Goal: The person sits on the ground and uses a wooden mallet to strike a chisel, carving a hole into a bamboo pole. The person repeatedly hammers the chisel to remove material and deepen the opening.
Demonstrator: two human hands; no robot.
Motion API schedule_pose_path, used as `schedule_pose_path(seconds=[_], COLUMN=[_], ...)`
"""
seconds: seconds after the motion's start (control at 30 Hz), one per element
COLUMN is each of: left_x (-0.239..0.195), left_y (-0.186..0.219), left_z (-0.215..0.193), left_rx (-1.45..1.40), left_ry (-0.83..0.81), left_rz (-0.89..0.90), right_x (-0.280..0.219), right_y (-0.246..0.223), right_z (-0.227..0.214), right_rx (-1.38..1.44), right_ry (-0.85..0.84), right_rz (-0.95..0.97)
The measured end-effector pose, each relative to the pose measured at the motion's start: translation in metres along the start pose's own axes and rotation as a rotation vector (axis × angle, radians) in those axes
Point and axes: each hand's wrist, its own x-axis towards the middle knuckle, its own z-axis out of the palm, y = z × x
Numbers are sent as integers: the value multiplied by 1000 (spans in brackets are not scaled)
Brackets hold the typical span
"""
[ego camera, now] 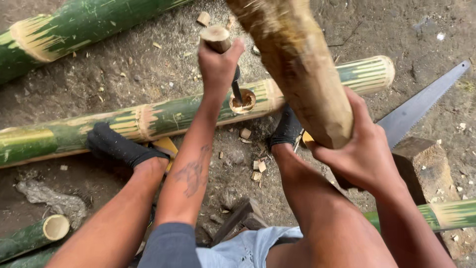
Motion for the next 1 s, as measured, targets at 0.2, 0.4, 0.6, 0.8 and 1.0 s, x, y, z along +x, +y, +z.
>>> schedule_pose_path(seconds=[0.2, 0.4, 0.6, 0.8, 1.0], left_x=[-17, -22, -22, -32, -38], left_y=[-6, -8, -13, -15, -17], left_z=[-14, -6, -11, -14, -9], left_rx=[60, 22, 24, 74, 344], left_ry=[-62, 16, 93, 118, 98], left_rz=[349, 318, 419, 468, 120], right_x=[9, 21, 19, 21, 36], right_y=[3, 6, 0, -11, -37], right_z=[10, 21, 13, -1, -1], right_rx=[134, 163, 122, -30, -273], right_ry=[112, 72, 59, 23, -202], right_rz=[-120, -210, -322, -307, -114])
